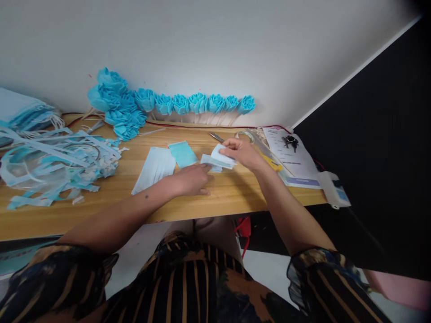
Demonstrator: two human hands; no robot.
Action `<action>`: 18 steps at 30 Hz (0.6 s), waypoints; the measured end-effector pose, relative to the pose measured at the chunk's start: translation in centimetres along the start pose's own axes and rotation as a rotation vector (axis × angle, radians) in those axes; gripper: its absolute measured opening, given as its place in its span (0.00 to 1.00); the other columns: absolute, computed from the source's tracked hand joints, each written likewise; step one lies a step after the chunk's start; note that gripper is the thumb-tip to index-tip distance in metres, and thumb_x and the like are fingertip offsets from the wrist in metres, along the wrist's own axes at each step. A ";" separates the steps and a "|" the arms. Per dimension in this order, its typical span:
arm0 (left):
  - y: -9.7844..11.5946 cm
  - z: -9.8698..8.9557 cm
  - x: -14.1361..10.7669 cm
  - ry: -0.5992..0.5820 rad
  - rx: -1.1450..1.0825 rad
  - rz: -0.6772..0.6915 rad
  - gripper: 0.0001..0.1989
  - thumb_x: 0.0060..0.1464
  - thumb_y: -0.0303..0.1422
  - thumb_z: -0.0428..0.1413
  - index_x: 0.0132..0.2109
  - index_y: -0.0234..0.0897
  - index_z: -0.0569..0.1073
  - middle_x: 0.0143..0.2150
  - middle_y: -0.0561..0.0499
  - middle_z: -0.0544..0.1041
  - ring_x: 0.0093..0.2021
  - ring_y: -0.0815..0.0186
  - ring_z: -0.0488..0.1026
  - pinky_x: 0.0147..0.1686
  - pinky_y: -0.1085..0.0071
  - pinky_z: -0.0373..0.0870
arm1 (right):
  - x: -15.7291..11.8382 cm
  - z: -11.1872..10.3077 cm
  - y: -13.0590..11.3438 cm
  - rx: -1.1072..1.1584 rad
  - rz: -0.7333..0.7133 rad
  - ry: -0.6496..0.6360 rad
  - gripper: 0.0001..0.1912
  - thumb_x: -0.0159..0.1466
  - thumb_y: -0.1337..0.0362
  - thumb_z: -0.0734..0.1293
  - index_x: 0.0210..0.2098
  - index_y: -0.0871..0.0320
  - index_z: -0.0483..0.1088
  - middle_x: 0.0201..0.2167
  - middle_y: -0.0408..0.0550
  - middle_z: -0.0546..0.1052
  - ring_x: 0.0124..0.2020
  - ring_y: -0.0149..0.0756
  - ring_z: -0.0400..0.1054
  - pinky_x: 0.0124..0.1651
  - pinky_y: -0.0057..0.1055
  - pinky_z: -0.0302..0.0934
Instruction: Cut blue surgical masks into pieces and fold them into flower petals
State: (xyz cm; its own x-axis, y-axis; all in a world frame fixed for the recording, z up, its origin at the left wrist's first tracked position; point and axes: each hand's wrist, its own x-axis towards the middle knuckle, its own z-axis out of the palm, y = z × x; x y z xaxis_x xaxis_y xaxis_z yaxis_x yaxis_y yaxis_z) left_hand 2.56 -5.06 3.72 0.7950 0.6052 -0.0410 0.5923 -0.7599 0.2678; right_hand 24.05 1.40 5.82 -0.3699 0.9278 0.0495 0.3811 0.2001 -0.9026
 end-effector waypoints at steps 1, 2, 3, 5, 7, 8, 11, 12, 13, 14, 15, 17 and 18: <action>0.1 -0.1 0.0 -0.010 0.004 0.003 0.17 0.55 0.40 0.61 0.48 0.34 0.78 0.59 0.35 0.74 0.60 0.46 0.69 0.56 0.58 0.64 | -0.2 0.6 0.3 -0.008 0.013 -0.048 0.16 0.52 0.52 0.73 0.31 0.58 0.73 0.25 0.42 0.76 0.24 0.29 0.64 0.27 0.27 0.54; 0.2 -0.1 0.0 -0.018 0.005 0.000 0.17 0.55 0.40 0.60 0.48 0.34 0.77 0.57 0.35 0.75 0.59 0.46 0.70 0.54 0.58 0.66 | -0.3 1.3 0.7 -0.021 0.018 -0.067 0.16 0.52 0.52 0.73 0.31 0.59 0.73 0.24 0.41 0.75 0.24 0.29 0.63 0.28 0.27 0.54; 0.3 -0.2 0.0 -0.025 0.003 -0.007 0.17 0.55 0.39 0.60 0.48 0.33 0.77 0.55 0.35 0.76 0.57 0.46 0.71 0.53 0.58 0.66 | -0.3 2.0 1.1 -0.042 0.016 -0.065 0.16 0.53 0.52 0.73 0.29 0.59 0.73 0.23 0.41 0.74 0.23 0.29 0.63 0.28 0.27 0.54; 0.5 -0.4 -0.1 -0.037 0.003 -0.029 0.17 0.56 0.39 0.61 0.48 0.33 0.77 0.54 0.35 0.76 0.57 0.46 0.71 0.53 0.58 0.67 | 0.0 3.1 2.0 -0.119 -0.012 -0.015 0.13 0.55 0.54 0.71 0.28 0.59 0.73 0.24 0.41 0.74 0.25 0.29 0.63 0.30 0.28 0.54; 0.8 -0.7 -0.1 -0.066 0.029 -0.050 0.18 0.56 0.39 0.60 0.50 0.32 0.77 0.58 0.34 0.73 0.59 0.46 0.70 0.54 0.57 0.66 | 0.5 3.8 2.7 -0.244 -0.040 0.052 0.09 0.57 0.58 0.70 0.28 0.59 0.74 0.25 0.41 0.75 0.27 0.31 0.64 0.32 0.29 0.54; 1.0 -0.9 -0.1 -0.082 0.048 -0.058 0.19 0.57 0.40 0.60 0.51 0.32 0.76 0.60 0.34 0.72 0.60 0.46 0.69 0.55 0.57 0.66 | 0.7 3.9 3.0 -0.307 -0.058 0.076 0.08 0.57 0.60 0.70 0.28 0.58 0.74 0.26 0.42 0.76 0.28 0.31 0.65 0.34 0.29 0.55; 1.4 -1.5 -0.2 -0.129 0.106 -0.062 0.19 0.59 0.41 0.58 0.53 0.33 0.76 0.61 0.34 0.70 0.62 0.47 0.68 0.57 0.58 0.65 | 1.2 4.0 3.5 -0.448 -0.136 0.081 0.05 0.58 0.64 0.70 0.28 0.58 0.75 0.29 0.44 0.78 0.33 0.34 0.69 0.38 0.30 0.57; 1.4 -1.5 -0.2 -0.135 0.118 -0.060 0.19 0.60 0.41 0.57 0.53 0.33 0.76 0.61 0.34 0.70 0.62 0.48 0.67 0.57 0.59 0.65 | 1.3 4.0 3.5 -0.488 -0.161 0.068 0.04 0.59 0.66 0.70 0.27 0.58 0.74 0.30 0.45 0.78 0.34 0.35 0.69 0.40 0.30 0.58; 1.5 -1.6 -0.2 -0.140 0.125 -0.057 0.20 0.60 0.42 0.57 0.53 0.33 0.76 0.61 0.34 0.71 0.62 0.48 0.67 0.57 0.59 0.64 | 1.4 4.0 3.4 -0.531 -0.174 0.057 0.04 0.59 0.67 0.70 0.28 0.58 0.75 0.31 0.46 0.78 0.36 0.36 0.70 0.42 0.31 0.59; 1.5 -1.5 -0.2 -0.141 0.129 -0.054 0.20 0.60 0.42 0.57 0.53 0.33 0.76 0.60 0.34 0.71 0.63 0.48 0.66 0.57 0.59 0.64 | 1.4 4.0 3.2 -0.578 -0.174 0.051 0.02 0.59 0.68 0.70 0.30 0.58 0.75 0.33 0.47 0.79 0.38 0.36 0.71 0.43 0.31 0.59; 1.4 -1.4 -0.2 -0.136 0.129 -0.050 0.20 0.60 0.42 0.57 0.53 0.33 0.76 0.60 0.34 0.71 0.63 0.48 0.66 0.57 0.59 0.64 | 1.4 4.0 2.8 -0.628 -0.161 0.043 0.02 0.60 0.68 0.70 0.33 0.58 0.76 0.36 0.48 0.80 0.40 0.37 0.71 0.44 0.31 0.60; 1.1 -1.0 -0.3 -0.102 0.102 -0.035 0.19 0.58 0.42 0.58 0.51 0.33 0.76 0.59 0.35 0.73 0.62 0.48 0.67 0.56 0.60 0.63 | 1.4 4.0 1.8 -0.740 -0.103 0.005 0.08 0.61 0.67 0.70 0.41 0.57 0.76 0.42 0.51 0.80 0.43 0.39 0.72 0.44 0.31 0.60; 0.7 -0.8 -0.3 -0.074 0.072 -0.021 0.18 0.57 0.41 0.58 0.50 0.34 0.77 0.57 0.36 0.74 0.60 0.49 0.68 0.55 0.61 0.64 | 1.4 4.0 1.3 -0.798 -0.059 -0.033 0.10 0.62 0.65 0.69 0.43 0.57 0.76 0.44 0.52 0.80 0.43 0.40 0.73 0.43 0.31 0.60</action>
State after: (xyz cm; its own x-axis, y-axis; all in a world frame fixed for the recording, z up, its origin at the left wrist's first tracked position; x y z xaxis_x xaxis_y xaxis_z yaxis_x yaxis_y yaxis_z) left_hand 2.66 -5.61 4.72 0.7883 0.6041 -0.1171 0.6146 -0.7639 0.1967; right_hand 20.61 1.73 3.05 -0.4287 0.9012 0.0639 0.8465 0.4253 -0.3202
